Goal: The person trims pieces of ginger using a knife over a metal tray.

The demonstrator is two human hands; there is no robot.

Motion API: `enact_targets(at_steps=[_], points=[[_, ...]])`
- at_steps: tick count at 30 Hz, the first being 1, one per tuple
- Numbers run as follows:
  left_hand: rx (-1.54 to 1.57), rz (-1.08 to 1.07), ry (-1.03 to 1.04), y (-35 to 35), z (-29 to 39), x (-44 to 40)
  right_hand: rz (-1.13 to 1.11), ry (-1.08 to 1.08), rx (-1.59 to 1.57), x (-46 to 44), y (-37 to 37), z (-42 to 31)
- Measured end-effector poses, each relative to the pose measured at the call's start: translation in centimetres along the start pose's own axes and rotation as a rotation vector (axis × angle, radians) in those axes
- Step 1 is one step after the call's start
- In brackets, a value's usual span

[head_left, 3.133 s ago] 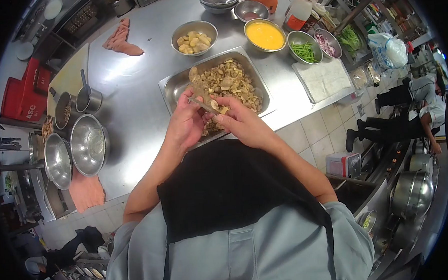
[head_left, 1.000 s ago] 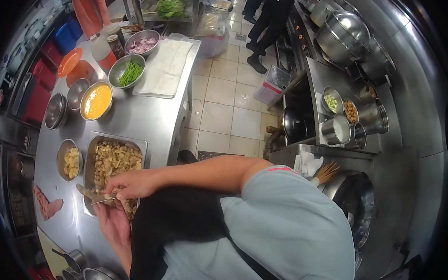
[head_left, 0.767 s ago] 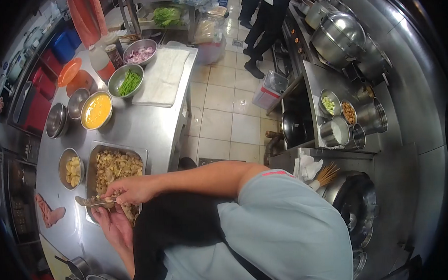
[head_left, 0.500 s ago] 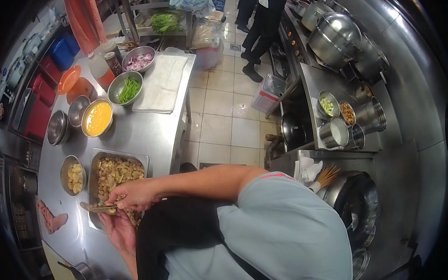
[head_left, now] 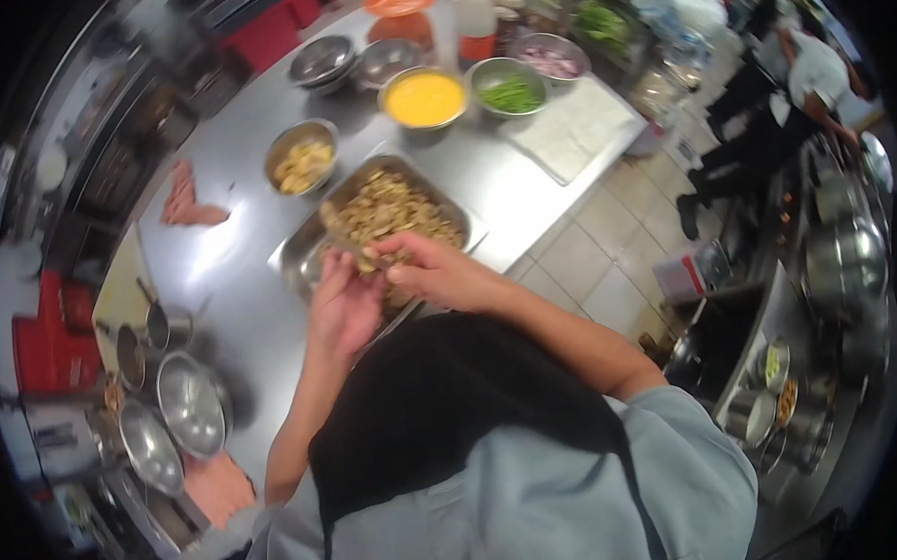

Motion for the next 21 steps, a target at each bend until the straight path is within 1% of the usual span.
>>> enact_targets(at_steps=[2,5,8,10,12,14,15,17,20,21], points=[[-0.082,0.006,0.022,1.7,0.3,0.5,0.048,-0.07,0.041,-0.2,0.4,-0.1],[-0.086,0.023,0.061,3.0,0.0,1.4,0.021,0.025,0.114,0.1,0.5,-0.8],[-0.038,0.055,0.055,2.4,0.3,1.8,-0.006,-0.119,0.122,-0.4,0.7,0.3],[0.037,0.092,-0.057,0.7,0.6,2.0,-0.026,-0.226,0.034,-1.1,1.0,1.4],[0.094,0.092,-0.134,0.0,0.7,2.5,-0.099,-0.129,-0.054,-1.1,0.9,2.1],[0.129,0.048,-0.172,0.4,0.6,2.8,-0.227,0.168,-0.129,0.1,-0.1,0.5],[0.138,0.069,-0.169,0.2,0.7,2.8,-0.242,0.172,-0.104,0.1,-0.2,0.3],[0.156,0.108,-0.166,-0.2,0.6,2.5,-0.174,0.146,-0.034,0.5,0.0,-0.5],[0.138,0.156,-0.041,0.8,0.3,2.5,-0.082,0.085,0.066,0.4,0.3,-0.4],[0.127,0.133,-0.024,0.4,0.4,2.4,-0.05,0.061,0.099,0.3,0.4,-0.2]])
Point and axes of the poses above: each hand's wrist, its own x-axis away from the middle knuckle, its own y-axis out of the palm, z = x × y, the point moved 2 cm from there along -x, towards the middle knuckle, and after that the axes turned 9 degrees about x, right-handed, at the moved point
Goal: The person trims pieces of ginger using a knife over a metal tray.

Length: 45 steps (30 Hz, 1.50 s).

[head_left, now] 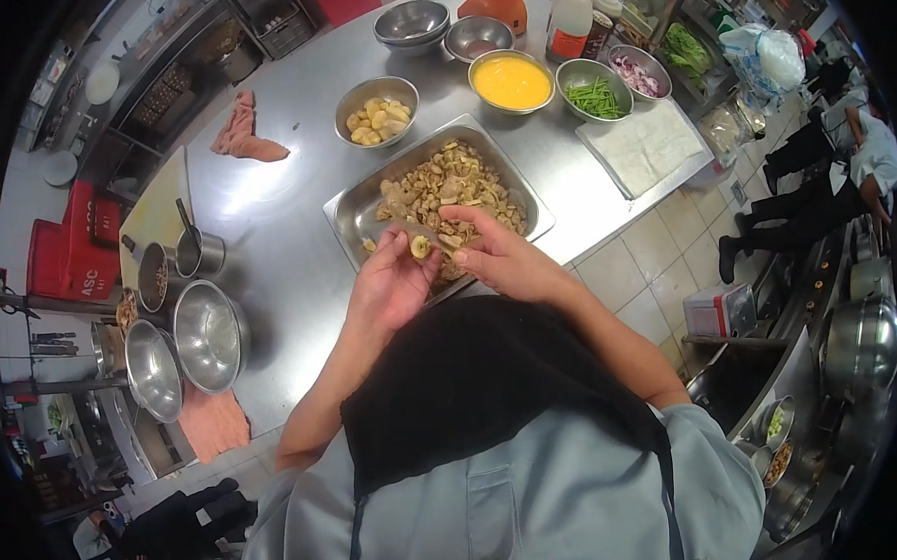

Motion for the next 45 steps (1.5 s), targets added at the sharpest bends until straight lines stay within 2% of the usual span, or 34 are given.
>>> enact_targets(at_steps=[2,6,11,15,20,24,32,38,42,45], points=[[-0.022,-0.051,0.03,-1.2,0.2,-0.4,-0.001,-0.093,0.066,-0.2,0.6,0.2],[-0.04,-0.005,0.103,0.4,0.0,0.0,0.05,-0.204,0.113,-0.3,1.7,0.1],[-0.109,-0.03,0.207,0.4,0.0,0.1,0.074,-0.15,0.06,-0.6,1.2,1.3],[-0.079,0.058,0.208,1.4,-0.2,0.3,0.08,-0.026,0.087,-0.1,0.9,0.3],[-0.101,0.03,0.185,-1.0,0.2,-0.2,0.062,-0.108,0.137,0.0,1.4,-0.5],[-0.097,0.029,0.208,-0.2,-0.1,-0.2,0.054,-0.17,0.232,-0.3,1.7,-1.0],[-0.069,0.012,0.248,0.0,0.1,0.3,0.026,-0.062,0.245,-0.3,1.6,-1.7],[-0.258,-0.038,0.357,1.1,-0.1,0.7,0.053,-0.061,0.066,-0.6,1.4,-0.3],[-0.589,-0.113,0.549,0.7,-0.1,1.0,-0.028,0.109,-0.205,-0.2,0.8,-1.4],[-0.914,-0.177,0.747,1.5,0.0,1.6,-0.037,0.137,-0.266,-0.1,0.9,-1.7]])
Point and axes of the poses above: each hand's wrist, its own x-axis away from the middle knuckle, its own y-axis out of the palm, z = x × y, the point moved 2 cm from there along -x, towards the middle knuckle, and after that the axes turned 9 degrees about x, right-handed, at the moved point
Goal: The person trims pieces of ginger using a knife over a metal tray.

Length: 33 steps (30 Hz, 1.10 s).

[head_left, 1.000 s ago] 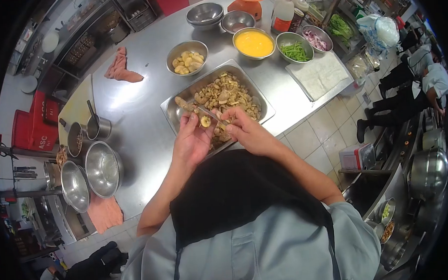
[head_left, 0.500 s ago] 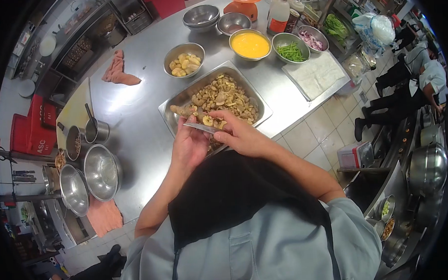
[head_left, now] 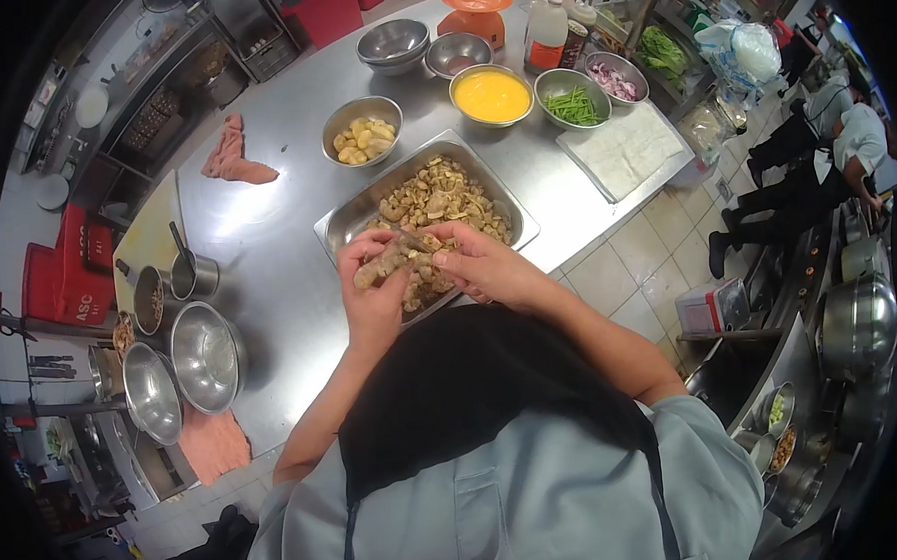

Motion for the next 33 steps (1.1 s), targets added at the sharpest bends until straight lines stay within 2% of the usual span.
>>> enact_targets(at_steps=[2,8,11,12,14,17,20,23,26,29,30,32,33], points=[[-0.311,-0.072,0.205,0.2,0.5,-0.1,-0.018,-0.005,-0.025,0.1,-0.1,-0.1],[-0.375,-0.214,0.376,-0.5,-0.2,-0.1,-0.022,-0.046,0.025,-0.2,0.0,-0.1],[-0.376,-0.078,0.395,-0.9,-0.8,0.3,-0.027,-0.207,0.11,-0.8,0.0,0.4],[-0.36,-0.084,0.383,-0.9,-0.6,0.3,-0.022,-0.274,0.152,-0.8,0.2,0.1],[-0.326,-0.096,0.357,-0.8,0.0,0.3,-0.043,-0.216,0.116,-0.1,0.1,-0.4],[-0.103,-0.066,0.155,-0.5,0.7,0.0,-0.11,-0.119,-0.007,0.9,-0.6,-0.3],[0.405,0.049,-0.093,0.1,0.6,-0.2,-0.121,-0.059,-0.063,0.9,-0.9,0.2],[-0.128,-0.085,0.133,-0.1,0.9,-0.1,-0.098,0.018,-0.15,-0.2,-1.2,1.6],[-0.295,-0.33,0.398,0.6,0.9,0.1,-0.071,0.079,-0.292,-1.1,-1.6,1.7],[-0.091,-0.125,0.106,0.4,0.1,-0.3,-0.119,0.09,-0.412,-1.7,-2.7,1.7],[0.093,-0.076,0.016,0.2,0.0,-0.5,-0.147,0.085,-0.449,-1.8,-3.1,1.8],[0.458,0.021,-0.17,-0.1,-0.2,-0.5,-0.081,0.134,-0.359,-1.3,-3.7,2.7],[0.491,0.011,-0.199,-0.2,-0.2,-0.5,-0.047,0.161,-0.315,-1.1,-3.7,3.0]])
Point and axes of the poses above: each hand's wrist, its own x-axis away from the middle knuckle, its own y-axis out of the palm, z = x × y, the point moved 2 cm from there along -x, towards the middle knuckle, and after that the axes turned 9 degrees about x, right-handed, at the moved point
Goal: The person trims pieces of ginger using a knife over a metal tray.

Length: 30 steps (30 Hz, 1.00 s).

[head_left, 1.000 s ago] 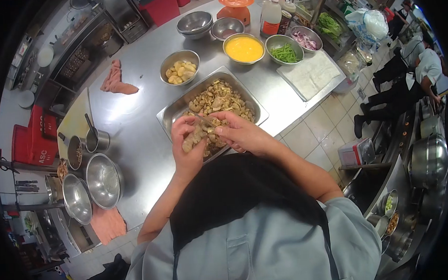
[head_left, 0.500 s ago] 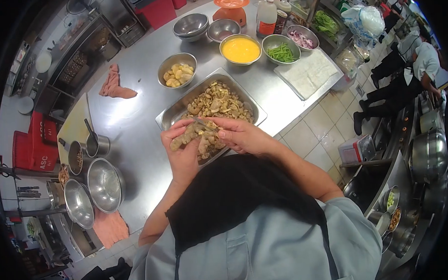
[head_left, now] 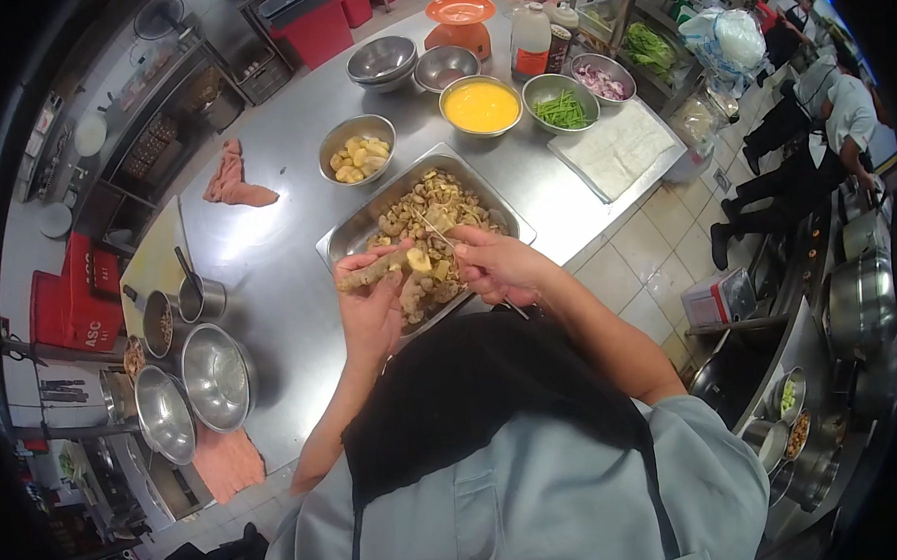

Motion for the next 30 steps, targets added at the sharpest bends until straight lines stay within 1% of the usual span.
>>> enact_targets(at_steps=[5,6,8,9,10,11,14,17,20,23,26,30], points=[[0.112,-0.006,-0.159,0.1,0.3,0.5,0.075,-0.025,0.063,0.9,0.9,0.3],[0.09,0.051,-0.161,-0.2,0.3,0.5,0.095,-0.036,0.062,1.1,1.0,0.1],[0.075,0.114,-0.214,-1.5,-0.2,0.7,0.06,-0.087,0.12,0.7,0.9,0.5],[0.108,0.112,-0.243,-1.8,-0.5,0.6,0.123,-0.087,0.219,0.2,0.8,0.8],[0.085,0.121,-0.254,-1.6,-0.4,0.6,0.127,-0.135,0.297,0.7,1.2,0.6],[0.036,0.107,-0.274,-0.6,-0.2,0.8,0.134,-0.156,0.464,1.0,1.1,0.2],[-0.04,0.088,-0.294,-1.8,-0.5,1.1,0.178,-0.253,0.673,0.3,1.2,0.8],[-0.114,0.073,-0.301,-3.2,-0.8,0.8,0.159,-0.331,0.662,0.3,1.5,1.1],[-0.109,0.065,-0.302,-2.1,-0.7,1.1,0.155,-0.323,0.652,0.4,1.7,1.5],[-0.141,0.04,-0.318,-2.8,-0.7,0.8,0.134,-0.276,0.661,0.6,1.6,1.2],[-0.119,0.078,-0.318,-0.5,-0.8,1.0,0.137,-0.27,0.653,0.5,1.2,1.4],[-0.182,0.091,-0.344,-0.4,-0.9,0.7,0.156,-0.26,0.654,0.8,1.3,1.3]])
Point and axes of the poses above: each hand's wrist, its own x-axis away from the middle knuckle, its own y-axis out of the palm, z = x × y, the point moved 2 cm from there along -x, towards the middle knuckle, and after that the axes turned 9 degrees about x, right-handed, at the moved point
